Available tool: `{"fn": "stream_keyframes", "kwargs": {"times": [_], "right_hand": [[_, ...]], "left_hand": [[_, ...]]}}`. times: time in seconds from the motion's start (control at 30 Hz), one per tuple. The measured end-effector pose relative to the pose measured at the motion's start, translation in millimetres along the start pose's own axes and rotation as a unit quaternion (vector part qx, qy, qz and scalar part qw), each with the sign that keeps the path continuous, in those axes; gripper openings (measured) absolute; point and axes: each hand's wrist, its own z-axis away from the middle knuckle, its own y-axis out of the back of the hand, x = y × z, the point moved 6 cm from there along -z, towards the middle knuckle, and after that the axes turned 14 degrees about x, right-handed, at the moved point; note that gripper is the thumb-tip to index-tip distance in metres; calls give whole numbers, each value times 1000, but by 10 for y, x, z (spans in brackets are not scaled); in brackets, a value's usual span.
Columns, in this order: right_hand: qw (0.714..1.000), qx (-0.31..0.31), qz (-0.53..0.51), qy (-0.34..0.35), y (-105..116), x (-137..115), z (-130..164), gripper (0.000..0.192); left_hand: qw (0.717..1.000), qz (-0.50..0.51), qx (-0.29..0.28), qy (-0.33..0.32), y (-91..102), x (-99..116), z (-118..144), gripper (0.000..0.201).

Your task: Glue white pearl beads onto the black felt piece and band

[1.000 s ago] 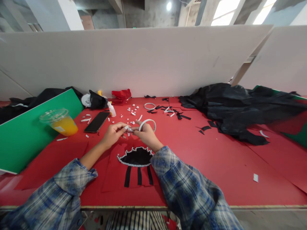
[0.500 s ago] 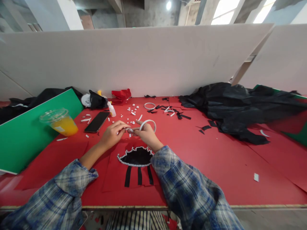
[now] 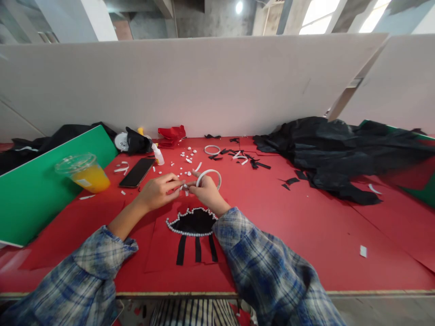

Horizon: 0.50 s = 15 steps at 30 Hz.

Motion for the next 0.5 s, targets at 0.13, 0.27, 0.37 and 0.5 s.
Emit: {"fn": "stream_keyframes", "kwargs": {"times": [0.13, 0.27, 0.37, 0.5], "right_hand": [[999, -4, 31, 16, -2, -22, 14, 60], [998, -2, 53, 24, -1, -30, 16, 63], [998, 0, 60, 29, 2, -40, 15, 64], [998, -5, 51, 27, -8, -41, 17, 63]], "left_hand": [[1000, -4, -8, -2, 3, 0, -6, 18], [1000, -2, -10, -10, -8, 7, -3, 19], [999, -25, 4, -20, -11, 46, 3, 22], [997, -59, 32, -23, -21, 94, 18, 23]]}}
